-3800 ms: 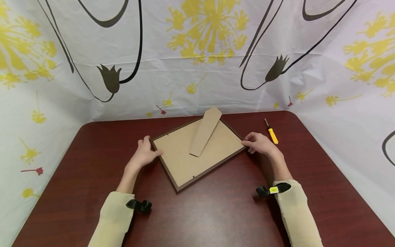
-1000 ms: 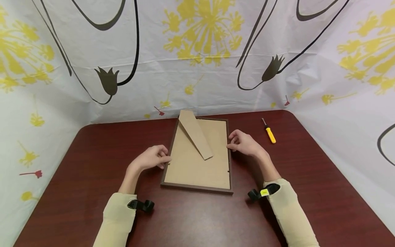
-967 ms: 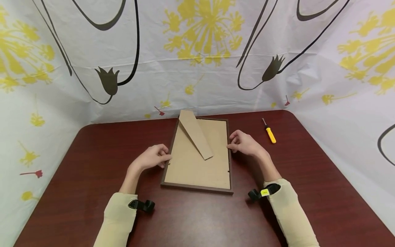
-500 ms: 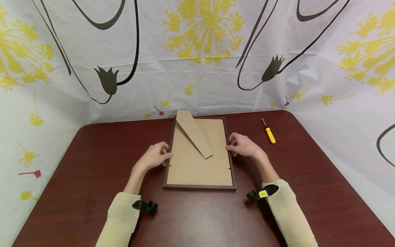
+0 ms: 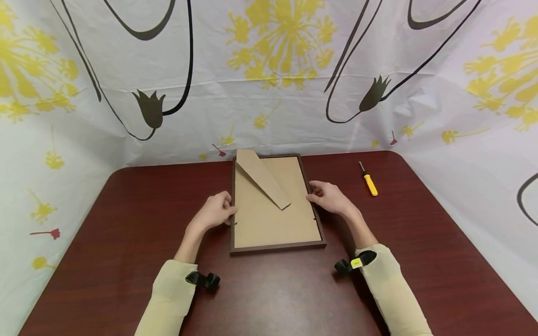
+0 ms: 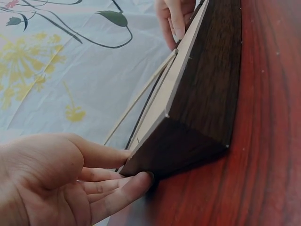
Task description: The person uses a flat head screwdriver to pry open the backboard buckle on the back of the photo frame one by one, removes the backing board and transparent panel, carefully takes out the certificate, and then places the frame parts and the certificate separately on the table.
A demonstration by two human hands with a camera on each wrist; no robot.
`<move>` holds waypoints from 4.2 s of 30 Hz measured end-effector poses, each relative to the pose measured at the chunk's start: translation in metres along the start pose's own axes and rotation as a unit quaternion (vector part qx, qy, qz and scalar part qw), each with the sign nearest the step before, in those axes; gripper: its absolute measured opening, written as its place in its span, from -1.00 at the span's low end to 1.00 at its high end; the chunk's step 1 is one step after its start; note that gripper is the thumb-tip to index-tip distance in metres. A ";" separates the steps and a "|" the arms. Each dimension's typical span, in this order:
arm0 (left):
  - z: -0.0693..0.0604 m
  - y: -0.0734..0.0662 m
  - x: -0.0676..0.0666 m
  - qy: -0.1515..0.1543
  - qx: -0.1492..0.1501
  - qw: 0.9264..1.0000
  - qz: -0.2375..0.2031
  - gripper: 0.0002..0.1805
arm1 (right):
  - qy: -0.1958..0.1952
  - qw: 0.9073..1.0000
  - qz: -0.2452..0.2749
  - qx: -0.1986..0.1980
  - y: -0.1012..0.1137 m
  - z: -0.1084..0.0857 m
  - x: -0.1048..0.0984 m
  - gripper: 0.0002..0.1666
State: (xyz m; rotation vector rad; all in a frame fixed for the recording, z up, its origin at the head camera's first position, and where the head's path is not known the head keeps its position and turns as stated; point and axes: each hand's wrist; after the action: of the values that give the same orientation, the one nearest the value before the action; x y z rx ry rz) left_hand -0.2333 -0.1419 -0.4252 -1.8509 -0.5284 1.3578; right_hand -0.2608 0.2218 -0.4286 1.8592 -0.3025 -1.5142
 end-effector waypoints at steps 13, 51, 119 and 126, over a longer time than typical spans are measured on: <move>0.003 0.009 0.002 -0.002 -0.013 0.999 -0.030 -0.43 | 0.001 0.999 0.021 0.027 -0.004 0.002 -0.001 -0.32; 0.002 0.008 0.001 0.011 -0.023 0.997 -0.071 -0.47 | -0.271 0.921 0.042 0.277 -0.082 -0.048 -0.070 -0.39; 0.001 0.009 0.001 0.007 -0.021 0.999 -0.048 -0.38 | -0.130 0.986 0.099 0.007 0.011 -0.028 -0.066 -0.55; -0.001 0.007 0.001 0.009 -0.012 0.999 -0.051 -0.34 | -0.089 0.993 0.078 -0.006 0.030 -0.018 -0.046 -0.64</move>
State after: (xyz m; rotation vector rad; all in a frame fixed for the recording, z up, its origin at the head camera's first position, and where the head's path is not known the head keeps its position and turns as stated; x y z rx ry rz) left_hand -0.2332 -0.1463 -0.4313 -1.8286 -0.6239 1.2700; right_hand -0.2504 0.2337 -0.3727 1.6520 -0.5095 -1.5721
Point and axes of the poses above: each hand's wrist, its own z-axis towards the middle knuckle, its own x-axis out of the palm, y = z × x, and after that the axes turned 2 degrees about y, right-handed
